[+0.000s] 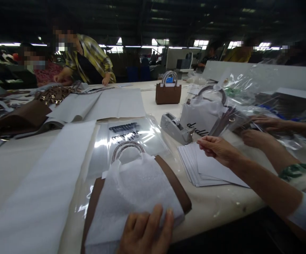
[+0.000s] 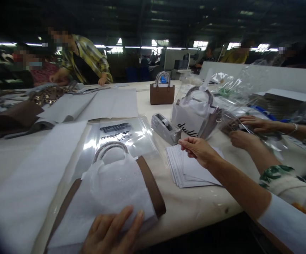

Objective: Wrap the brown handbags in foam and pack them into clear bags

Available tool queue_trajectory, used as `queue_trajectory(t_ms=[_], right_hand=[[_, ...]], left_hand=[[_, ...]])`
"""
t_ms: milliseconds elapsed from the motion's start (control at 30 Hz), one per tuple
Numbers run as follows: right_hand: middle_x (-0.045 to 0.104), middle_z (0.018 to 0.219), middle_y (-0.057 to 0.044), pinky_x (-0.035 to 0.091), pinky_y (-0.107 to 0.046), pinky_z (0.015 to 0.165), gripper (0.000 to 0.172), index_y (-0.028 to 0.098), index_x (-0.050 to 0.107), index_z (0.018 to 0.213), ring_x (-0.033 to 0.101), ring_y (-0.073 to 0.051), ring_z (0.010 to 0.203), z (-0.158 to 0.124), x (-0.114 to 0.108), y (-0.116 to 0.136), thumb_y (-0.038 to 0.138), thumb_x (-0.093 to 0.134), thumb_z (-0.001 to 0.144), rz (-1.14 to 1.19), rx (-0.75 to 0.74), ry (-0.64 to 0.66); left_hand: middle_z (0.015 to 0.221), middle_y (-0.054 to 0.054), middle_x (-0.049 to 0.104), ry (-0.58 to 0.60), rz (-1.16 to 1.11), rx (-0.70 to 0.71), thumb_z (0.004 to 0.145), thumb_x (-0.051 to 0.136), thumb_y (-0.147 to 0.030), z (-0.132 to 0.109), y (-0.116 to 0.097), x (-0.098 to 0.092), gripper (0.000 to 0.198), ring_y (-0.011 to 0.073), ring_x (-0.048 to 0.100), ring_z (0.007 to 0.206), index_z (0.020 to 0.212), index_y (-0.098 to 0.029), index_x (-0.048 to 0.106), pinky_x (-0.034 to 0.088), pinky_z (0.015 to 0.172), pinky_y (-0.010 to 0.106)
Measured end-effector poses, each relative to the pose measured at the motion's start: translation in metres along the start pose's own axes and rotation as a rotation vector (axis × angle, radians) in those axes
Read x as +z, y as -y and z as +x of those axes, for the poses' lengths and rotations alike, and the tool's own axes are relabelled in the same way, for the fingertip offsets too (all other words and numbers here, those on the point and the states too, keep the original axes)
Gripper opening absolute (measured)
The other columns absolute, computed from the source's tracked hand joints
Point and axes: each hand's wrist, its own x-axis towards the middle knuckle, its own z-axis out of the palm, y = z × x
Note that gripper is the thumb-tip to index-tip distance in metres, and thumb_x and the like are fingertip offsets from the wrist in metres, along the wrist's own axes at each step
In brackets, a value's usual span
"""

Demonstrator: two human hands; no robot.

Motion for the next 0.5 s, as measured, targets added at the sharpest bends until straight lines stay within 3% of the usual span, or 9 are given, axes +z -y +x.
queue_trajectory(t_ms=[100,200,367,500], right_hand=[[0.049,0.058,0.003,0.019,-0.018,0.042,0.031,0.015,0.052,0.07,0.03,-0.002,0.044,-0.065,0.025,0.018,0.041,0.069,0.067,0.216,0.066,0.299],[0.052,0.059,0.002,0.02,-0.018,0.042,0.028,0.014,0.054,0.072,0.033,-0.002,0.043,-0.117,0.054,0.023,0.038,0.068,0.07,0.275,0.189,0.451],[0.054,0.062,0.002,0.022,-0.017,0.041,0.026,0.013,0.056,0.076,0.036,-0.002,0.043,-0.15,0.078,0.006,0.038,0.065,0.074,0.285,0.252,0.481],[0.054,0.063,0.001,0.025,-0.016,0.042,0.028,0.013,0.057,0.076,0.038,-0.002,0.044,-0.156,0.082,-0.005,0.04,0.063,0.075,0.264,0.236,0.46]], left_hand=[[0.1,0.006,0.061,0.06,-0.064,-0.081,0.079,0.054,-0.016,-0.003,-0.006,-0.003,0.032,0.0156,0.049,0.074,0.11,-0.023,0.058,0.038,0.068,0.031],[0.104,0.006,0.059,0.075,-0.094,-0.093,0.077,0.056,-0.016,-0.005,-0.009,-0.005,0.036,0.0172,0.048,0.077,0.113,-0.022,0.057,0.037,0.07,0.033],[0.112,0.009,0.055,0.055,-0.13,-0.067,0.08,0.053,-0.017,-0.006,-0.006,-0.005,0.037,0.0182,0.047,0.08,0.116,-0.019,0.054,0.036,0.069,0.033],[0.137,0.011,0.038,0.064,-0.135,-0.051,0.082,0.051,-0.017,-0.005,-0.005,-0.004,0.034,0.0168,0.046,0.078,0.115,-0.018,0.054,0.035,0.067,0.033]])
